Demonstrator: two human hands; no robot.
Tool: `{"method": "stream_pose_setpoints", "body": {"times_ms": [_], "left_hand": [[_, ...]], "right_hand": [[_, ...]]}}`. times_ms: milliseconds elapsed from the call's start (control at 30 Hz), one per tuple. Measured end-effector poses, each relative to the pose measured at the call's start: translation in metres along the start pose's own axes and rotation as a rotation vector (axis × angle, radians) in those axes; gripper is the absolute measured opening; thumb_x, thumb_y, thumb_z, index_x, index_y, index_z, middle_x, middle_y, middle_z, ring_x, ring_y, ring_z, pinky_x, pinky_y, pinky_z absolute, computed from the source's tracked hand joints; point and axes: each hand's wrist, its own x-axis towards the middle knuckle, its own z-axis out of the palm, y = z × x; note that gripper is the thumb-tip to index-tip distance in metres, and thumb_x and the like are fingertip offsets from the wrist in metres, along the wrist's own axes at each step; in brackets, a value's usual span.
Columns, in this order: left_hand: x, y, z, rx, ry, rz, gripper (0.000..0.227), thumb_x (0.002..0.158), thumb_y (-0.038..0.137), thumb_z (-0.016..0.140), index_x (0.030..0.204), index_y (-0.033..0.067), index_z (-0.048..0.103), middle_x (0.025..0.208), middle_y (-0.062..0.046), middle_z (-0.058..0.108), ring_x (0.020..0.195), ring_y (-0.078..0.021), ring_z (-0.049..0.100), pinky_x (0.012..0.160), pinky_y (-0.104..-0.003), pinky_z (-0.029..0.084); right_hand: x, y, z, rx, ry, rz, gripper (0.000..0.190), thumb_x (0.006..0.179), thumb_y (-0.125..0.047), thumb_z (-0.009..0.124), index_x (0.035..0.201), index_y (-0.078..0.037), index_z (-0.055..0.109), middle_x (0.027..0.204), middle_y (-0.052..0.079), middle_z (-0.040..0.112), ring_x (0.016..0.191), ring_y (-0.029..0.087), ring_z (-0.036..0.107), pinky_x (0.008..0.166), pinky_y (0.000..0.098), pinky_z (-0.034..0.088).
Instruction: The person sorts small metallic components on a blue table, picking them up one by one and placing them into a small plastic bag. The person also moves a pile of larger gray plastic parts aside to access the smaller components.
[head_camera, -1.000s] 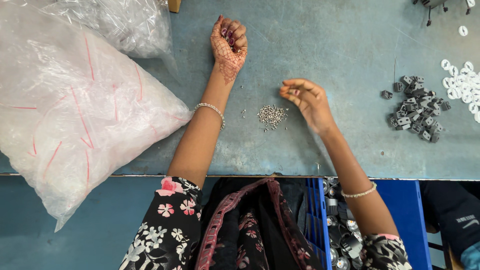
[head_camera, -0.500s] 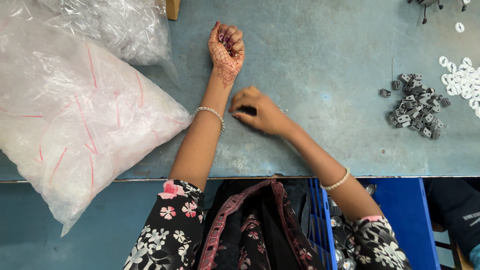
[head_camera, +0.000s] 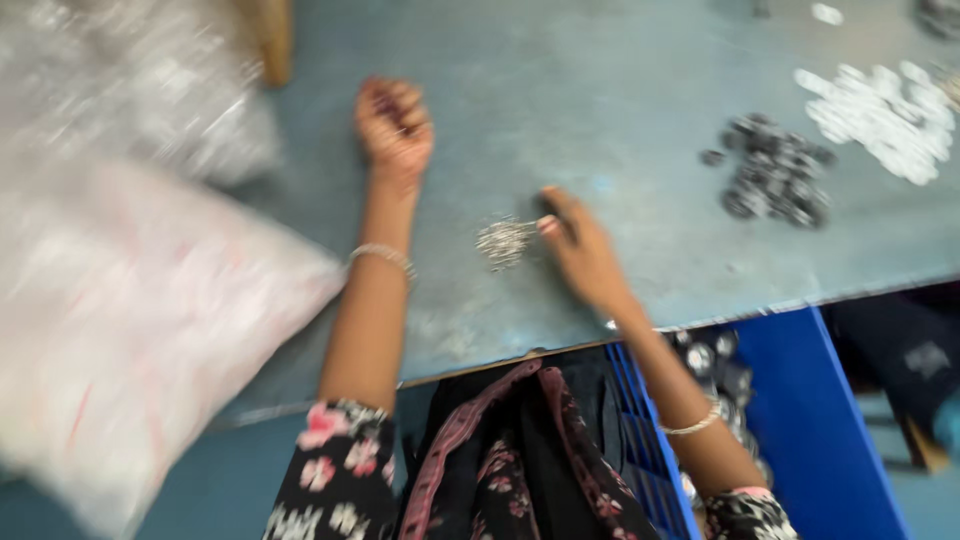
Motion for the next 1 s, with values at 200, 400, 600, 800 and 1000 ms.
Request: {"method": "stream_pose_setpoints", "body": {"times_ms": [200,400,600,800,1000], "left_hand": [[-0.001,0.021,-0.01,-0.044,0.058,-0.101,0.03,0.101,0.019,0.061,0.075,0.0108,0.047,0.071,0.002,0.036,0.059,-0.0113,0.025,0.048,-0.027,0.017],[0.007,0.031,-0.023,-0.013,-0.09,-0.169,0.04,0.107,0.021,0.057,0.072,0.0152,0.038,0.067,0.003,0.031,0.056,-0.0085,0.024,0.046,-0.022,0.015],[0.017,0.041,-0.041,-0.018,-0.07,-0.171,0.043,0.107,0.019,0.055,0.069,0.0157,0.035,0.07,0.003,0.03,0.055,-0.0082,0.025,0.045,-0.021,0.016],[0.019,0.048,-0.033,-0.008,0.017,-0.158,0.039,0.103,0.012,0.057,0.071,0.0136,0.035,0.071,0.003,0.033,0.06,-0.0101,0.027,0.05,-0.024,0.019],[-0.007,0.011,0.008,-0.067,0.074,-0.217,0.033,0.101,0.004,0.055,0.074,0.0129,0.039,0.073,0.004,0.037,0.061,-0.009,0.029,0.05,-0.022,0.02]], "right_hand": [[-0.029,-0.032,0.044,-0.293,-0.024,-0.163,0.075,0.102,-0.035,0.058,0.156,0.005,0.025,0.161,0.027,0.029,0.152,0.04,0.025,0.123,0.0483,0.02],[-0.035,-0.004,0.016,0.402,0.432,-0.067,0.042,0.111,-0.032,0.049,0.132,0.001,0.062,0.131,0.016,0.066,0.124,0.025,0.064,0.11,0.0355,0.047],[-0.059,0.067,-0.016,0.409,0.642,0.216,0.044,0.108,-0.03,0.051,0.08,0.001,0.066,0.074,0.003,0.063,0.066,0.009,0.057,0.062,0.0246,0.047],[-0.054,0.082,-0.01,0.522,0.598,0.224,0.04,0.104,-0.029,0.057,0.077,0.0,0.066,0.069,0.002,0.064,0.063,0.008,0.057,0.059,0.0252,0.045],[-0.053,0.076,-0.014,0.504,0.662,0.23,0.042,0.103,-0.029,0.057,0.073,0.0,0.065,0.064,0.001,0.063,0.059,0.008,0.058,0.056,0.0257,0.045]]}}
